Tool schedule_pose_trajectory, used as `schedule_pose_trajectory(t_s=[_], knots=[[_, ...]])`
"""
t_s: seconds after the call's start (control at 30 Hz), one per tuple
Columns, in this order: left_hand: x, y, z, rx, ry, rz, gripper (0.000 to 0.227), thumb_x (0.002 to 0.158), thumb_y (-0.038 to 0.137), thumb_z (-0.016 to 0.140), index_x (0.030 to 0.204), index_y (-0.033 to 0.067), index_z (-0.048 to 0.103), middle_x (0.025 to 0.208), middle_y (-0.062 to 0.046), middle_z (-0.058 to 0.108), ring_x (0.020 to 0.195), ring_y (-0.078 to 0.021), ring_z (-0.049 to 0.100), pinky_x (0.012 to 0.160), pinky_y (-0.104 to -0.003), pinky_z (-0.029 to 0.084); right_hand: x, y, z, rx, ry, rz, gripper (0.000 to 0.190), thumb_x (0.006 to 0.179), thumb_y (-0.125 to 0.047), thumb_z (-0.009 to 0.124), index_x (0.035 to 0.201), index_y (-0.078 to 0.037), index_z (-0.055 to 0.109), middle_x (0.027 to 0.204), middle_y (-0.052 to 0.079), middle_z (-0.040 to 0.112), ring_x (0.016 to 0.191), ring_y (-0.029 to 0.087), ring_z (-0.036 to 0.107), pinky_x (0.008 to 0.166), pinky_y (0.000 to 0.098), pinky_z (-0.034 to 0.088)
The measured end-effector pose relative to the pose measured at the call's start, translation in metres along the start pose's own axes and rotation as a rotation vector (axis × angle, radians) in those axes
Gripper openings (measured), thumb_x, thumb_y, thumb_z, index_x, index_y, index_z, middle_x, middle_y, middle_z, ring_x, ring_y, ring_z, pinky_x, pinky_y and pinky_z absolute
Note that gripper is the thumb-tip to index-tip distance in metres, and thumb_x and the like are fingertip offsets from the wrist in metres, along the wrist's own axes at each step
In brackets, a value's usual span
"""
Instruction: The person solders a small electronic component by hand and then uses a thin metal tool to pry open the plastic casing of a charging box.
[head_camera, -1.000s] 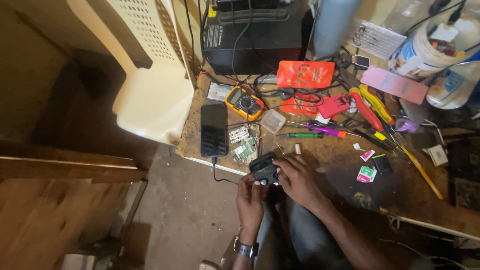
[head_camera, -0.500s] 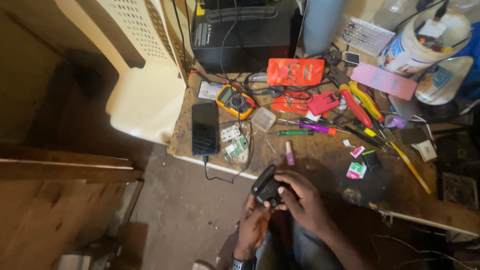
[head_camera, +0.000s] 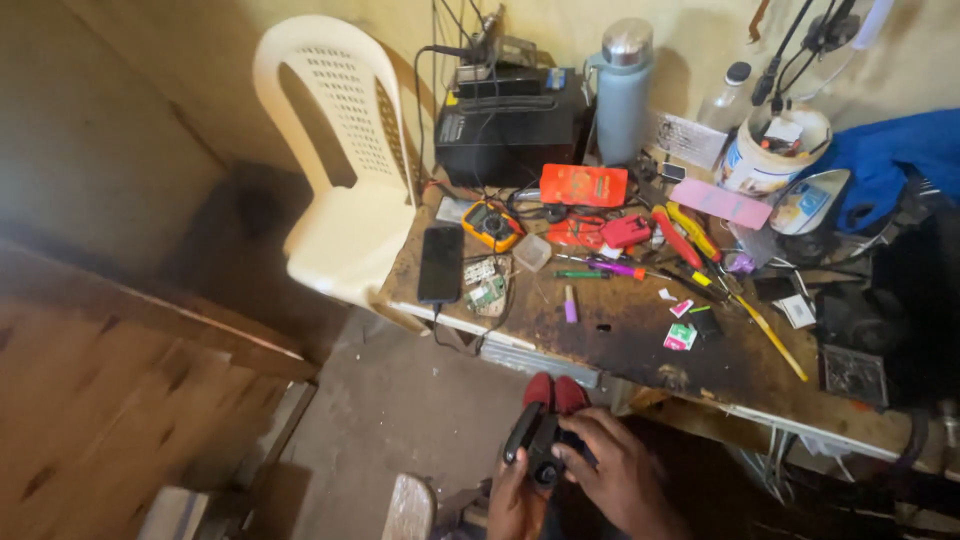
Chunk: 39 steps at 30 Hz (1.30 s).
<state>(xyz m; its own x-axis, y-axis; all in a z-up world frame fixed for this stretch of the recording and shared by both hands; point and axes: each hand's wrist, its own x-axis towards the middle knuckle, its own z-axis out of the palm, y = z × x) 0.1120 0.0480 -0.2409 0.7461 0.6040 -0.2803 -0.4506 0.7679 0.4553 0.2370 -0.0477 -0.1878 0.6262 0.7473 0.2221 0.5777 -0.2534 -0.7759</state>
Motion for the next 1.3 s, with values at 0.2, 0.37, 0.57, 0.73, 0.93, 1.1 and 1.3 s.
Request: schedule_pose_trajectory(t_s=[0.2, 0.37, 0.57, 0.73, 0.93, 1.1, 1.3], knots=[[-0.038, 0.025, 0.038, 0.086, -0.137, 0.103, 0.073, 0.09, 0.018, 0.079, 0.154, -0.005, 0.05, 0.15, -0.025, 0.062, 0.134, -0.0315, 0.062, 0.111, -0.038, 0.05, -0.012, -0.034, -0.018, -0.026, 0.001, -0.208, 0.021, 0.099, -0.018, 0.067, 0.117, -0.01, 0.073, 0.114, 0.008, 0.073, 0.107, 0.029, 0.073, 0.09, 0.0406, 0.055], [-0.046, 0.016, 0.032, 0.093, -0.065, 0.087, 0.07, 0.089, 0.008, 0.076, 0.153, -0.0043, 0.052, 0.146, -0.025, 0.065, 0.131, -0.0322, 0.063, 0.11, -0.041, 0.05, -0.025, -0.029, -0.009, 0.035, 0.061, -0.072, 0.034, 0.089, -0.008, 0.067, 0.121, -0.013, 0.075, 0.119, 0.007, 0.076, 0.089, 0.022, 0.077, 0.083, 0.0364, 0.06], [-0.052, 0.017, 0.04, 0.355, 0.066, 0.231, 0.069, 0.091, 0.017, 0.072, 0.155, 0.0018, 0.052, 0.149, -0.022, 0.065, 0.13, -0.0304, 0.064, 0.108, -0.039, 0.05, -0.026, 0.009, 0.016, 1.103, 0.038, 0.619, 0.026, 0.092, -0.009, 0.059, 0.111, 0.002, 0.072, 0.077, 0.021, 0.071, 0.055, 0.032, 0.067, 0.049, 0.037, 0.052], [-0.055, 0.015, 0.044, 0.995, 0.14, 0.524, 0.078, 0.082, 0.009, 0.066, 0.159, 0.005, 0.048, 0.163, -0.012, 0.055, 0.152, -0.022, 0.048, 0.125, -0.037, 0.034, -0.049, 0.05, 0.072, 1.6, -0.183, 0.994, 0.025, 0.097, -0.043, 0.072, 0.103, -0.019, 0.075, 0.088, 0.0, 0.072, 0.071, 0.016, 0.067, 0.056, 0.0295, 0.049], [-0.045, 0.024, 0.051, 1.583, -0.106, 0.971, 0.065, 0.103, 0.031, 0.051, 0.159, 0.0005, 0.041, 0.16, -0.037, 0.04, 0.143, -0.0551, 0.048, 0.118, -0.06, 0.04, -0.035, 0.01, 0.08, 1.658, -0.076, 1.059, 0.064, 0.087, -0.037, 0.065, 0.144, -0.006, 0.064, 0.136, 0.018, 0.07, 0.119, 0.032, 0.065, 0.106, 0.0462, 0.049], [-0.038, 0.038, 0.051, 1.519, -0.065, 0.91, 0.065, 0.107, 0.033, 0.046, 0.16, -0.0026, 0.035, 0.162, -0.04, 0.035, 0.149, -0.0566, 0.041, 0.121, -0.062, 0.036, -0.028, 0.025, 0.094, 1.549, -0.074, 1.027, 0.045, 0.092, -0.029, 0.067, 0.131, -0.006, 0.069, 0.122, 0.014, 0.074, 0.104, 0.027, 0.068, 0.091, 0.0414, 0.052], [-0.024, 0.035, 0.032, 1.489, -0.006, 0.86, 0.069, 0.107, 0.038, 0.047, 0.163, -0.0008, 0.034, 0.164, -0.037, 0.034, 0.151, -0.0533, 0.04, 0.121, -0.059, 0.037, -0.017, 0.047, 0.105, 1.448, -0.059, 0.981, 0.026, 0.096, -0.022, 0.068, 0.118, -0.007, 0.073, 0.107, 0.011, 0.078, 0.089, 0.022, 0.07, 0.077, 0.0366, 0.055]])
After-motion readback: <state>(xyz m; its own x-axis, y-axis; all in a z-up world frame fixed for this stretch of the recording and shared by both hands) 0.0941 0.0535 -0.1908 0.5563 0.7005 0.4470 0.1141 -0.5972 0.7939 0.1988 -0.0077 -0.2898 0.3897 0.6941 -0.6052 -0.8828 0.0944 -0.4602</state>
